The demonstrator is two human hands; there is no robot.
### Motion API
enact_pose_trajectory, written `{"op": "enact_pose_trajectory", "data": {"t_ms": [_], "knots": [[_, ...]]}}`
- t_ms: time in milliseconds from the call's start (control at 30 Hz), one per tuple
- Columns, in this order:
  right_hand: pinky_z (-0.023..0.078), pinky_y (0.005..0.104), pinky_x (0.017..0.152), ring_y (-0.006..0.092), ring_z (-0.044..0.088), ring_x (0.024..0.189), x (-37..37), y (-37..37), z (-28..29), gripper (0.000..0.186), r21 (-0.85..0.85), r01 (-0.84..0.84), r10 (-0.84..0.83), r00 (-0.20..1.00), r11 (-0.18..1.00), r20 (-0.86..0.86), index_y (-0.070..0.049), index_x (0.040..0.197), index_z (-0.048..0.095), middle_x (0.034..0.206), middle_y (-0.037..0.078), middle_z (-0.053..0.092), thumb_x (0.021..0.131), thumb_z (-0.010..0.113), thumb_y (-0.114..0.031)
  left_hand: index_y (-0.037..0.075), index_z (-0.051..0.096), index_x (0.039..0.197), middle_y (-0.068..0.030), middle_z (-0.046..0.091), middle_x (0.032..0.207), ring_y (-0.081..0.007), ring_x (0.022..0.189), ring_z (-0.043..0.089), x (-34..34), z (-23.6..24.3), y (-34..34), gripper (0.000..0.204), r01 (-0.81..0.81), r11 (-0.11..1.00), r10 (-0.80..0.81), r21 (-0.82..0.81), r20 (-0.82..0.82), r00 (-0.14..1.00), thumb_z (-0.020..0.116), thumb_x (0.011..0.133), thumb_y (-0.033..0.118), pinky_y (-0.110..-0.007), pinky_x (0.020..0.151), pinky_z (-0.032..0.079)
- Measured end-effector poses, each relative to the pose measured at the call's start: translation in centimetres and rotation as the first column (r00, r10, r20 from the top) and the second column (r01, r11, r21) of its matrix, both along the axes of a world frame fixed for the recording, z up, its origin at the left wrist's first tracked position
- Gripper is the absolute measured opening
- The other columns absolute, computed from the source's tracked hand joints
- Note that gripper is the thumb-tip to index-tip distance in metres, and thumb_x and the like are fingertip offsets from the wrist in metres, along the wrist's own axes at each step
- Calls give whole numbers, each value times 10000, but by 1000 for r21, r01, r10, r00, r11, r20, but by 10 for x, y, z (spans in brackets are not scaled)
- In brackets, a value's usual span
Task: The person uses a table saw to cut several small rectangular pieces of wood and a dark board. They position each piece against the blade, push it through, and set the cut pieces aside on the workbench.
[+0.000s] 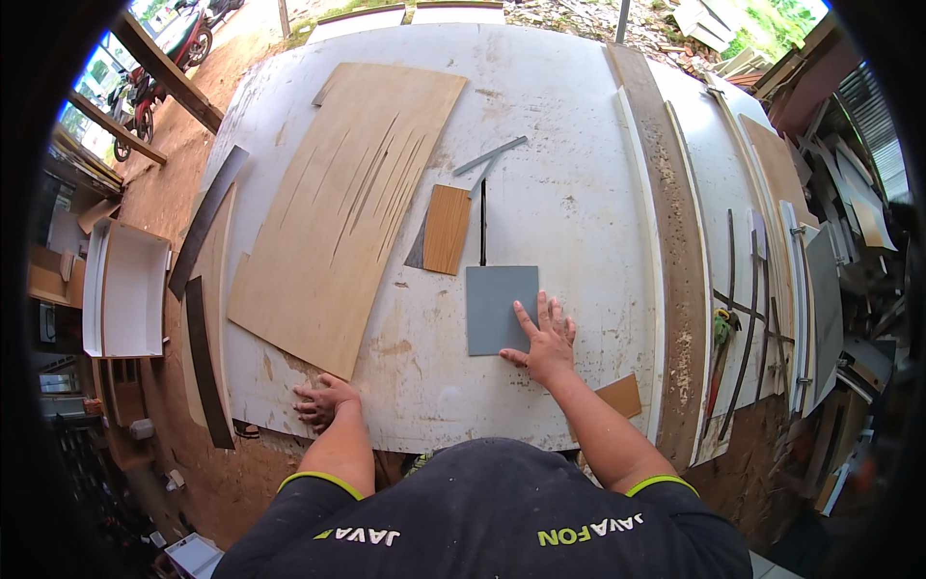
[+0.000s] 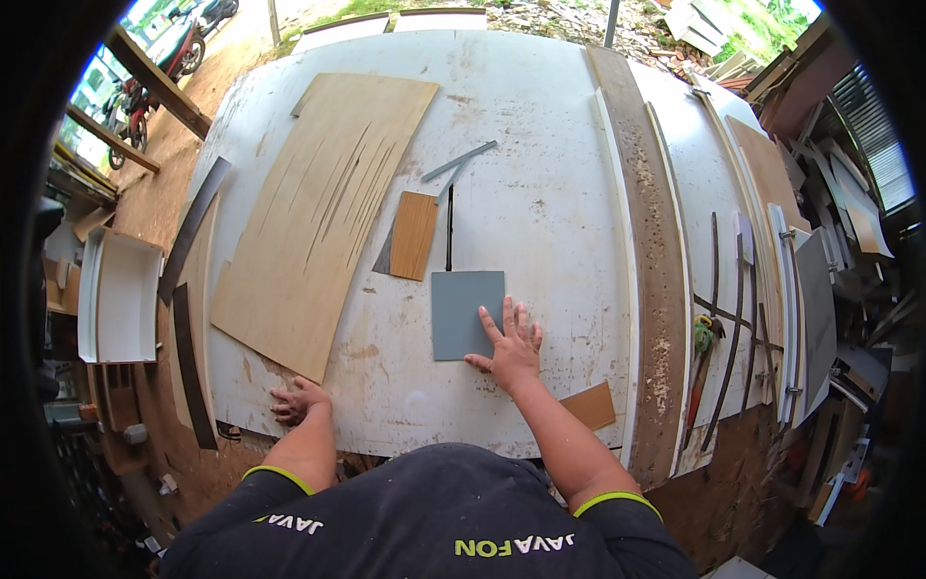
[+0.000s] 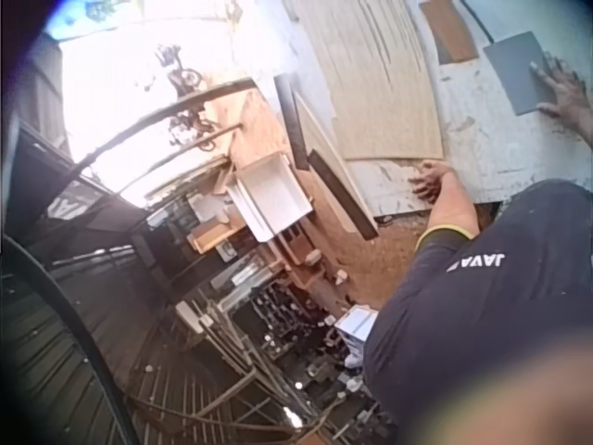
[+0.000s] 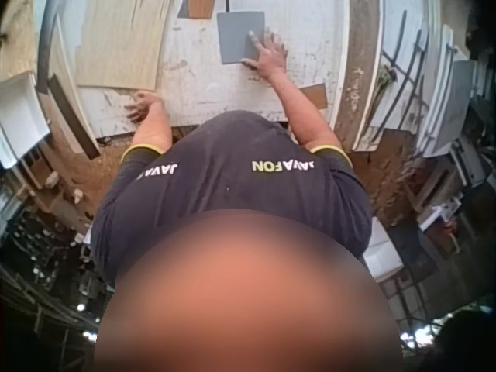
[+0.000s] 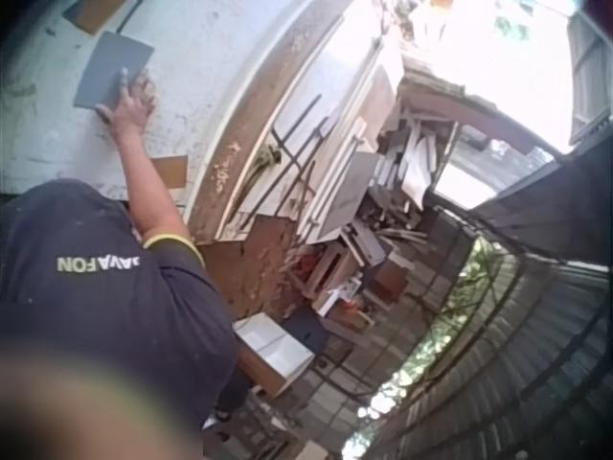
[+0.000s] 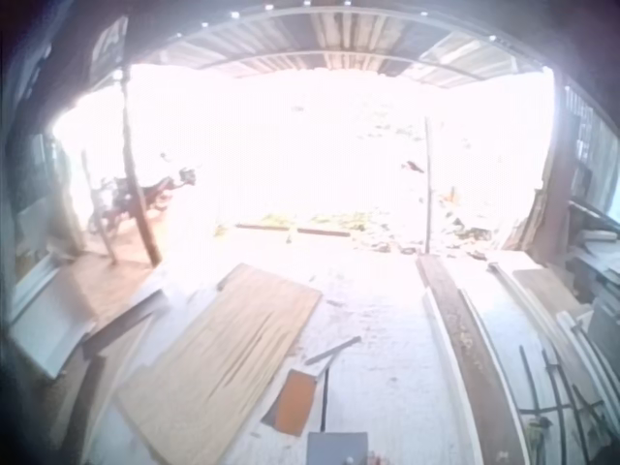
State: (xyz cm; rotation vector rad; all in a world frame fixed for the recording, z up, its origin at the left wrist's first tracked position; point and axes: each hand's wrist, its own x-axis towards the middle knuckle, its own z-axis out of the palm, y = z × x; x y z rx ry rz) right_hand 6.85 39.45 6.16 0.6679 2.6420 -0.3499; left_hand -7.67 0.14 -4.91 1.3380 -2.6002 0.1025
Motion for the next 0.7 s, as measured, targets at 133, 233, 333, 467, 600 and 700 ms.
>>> {"op": "enact_pose_trajectory", "data": {"t_ms": [133, 233, 333, 467, 600, 700], "knots": [[72, 546, 1279, 303, 47, 1624, -1, 0, -1, 1006, 3, 1, -1, 1000, 1000, 2, -442, 1663, 183, 1770, 68, 50, 827, 597, -819, 192, 393, 1584, -254, 373, 1579, -522, 1455, 326, 1, 0, 0, 752, 17, 1000, -17, 22, 1, 1000, 575, 935, 526, -625, 1199, 277], [70, 546, 1279, 306, 46, 1624, -1, -1, -1, 1002, 3, 3, -3, 1000, 1000, -14, -440, 1663, 189, 1770, 70, 52, 830, 602, -812, 195, 395, 1584, -254, 372, 1583, -520, 1456, 330, 0, 1, 0, 748, 13, 1000, -13, 25, 15, 1000, 573, 935, 522, -625, 1202, 273], [70, 546, 1280, 308, 45, 1623, -2, -1, -1, 1003, 5, 5, -5, 1000, 1000, -22, -438, 1662, 193, 1770, 70, 53, 828, 608, -809, 196, 394, 1586, -256, 363, 1594, -518, 1460, 328, 1, 1, 0, 745, 12, 1000, -12, 22, 18, 1000, 567, 937, 520, -623, 1204, 269], [72, 545, 1279, 308, 44, 1623, -4, -1, 0, 1001, 0, 12, -12, 1000, 1000, -23, -438, 1662, 195, 1769, 70, 57, 829, 610, -806, 197, 396, 1585, -258, 347, 1609, -516, 1467, 321, 1, -2, -1, 740, 10, 1000, -11, 25, 25, 1000, 558, 940, 521, -625, 1205, 265], [68, 543, 1280, 306, 44, 1622, -6, 0, 1, 997, -2, 17, -17, 1000, 1000, -17, -441, 1662, 193, 1769, 69, 54, 831, 607, -806, 197, 397, 1586, -258, 358, 1597, -516, 1462, 325, 0, -5, -3, 741, 11, 1000, -11, -9, 8, 1000, 557, 938, 519, -626, 1204, 265], [64, 542, 1281, 304, 43, 1623, -7, 0, 0, 1002, 4, 16, -16, 1000, 1000, -18, -446, 1661, 188, 1769, 67, 51, 826, 602, -813, 194, 401, 1581, -255, 386, 1564, -517, 1447, 339, 1, -8, -4, 745, 17, 999, -18, -42, -7, 1000, 563, 932, 520, -627, 1199, 273]]}}
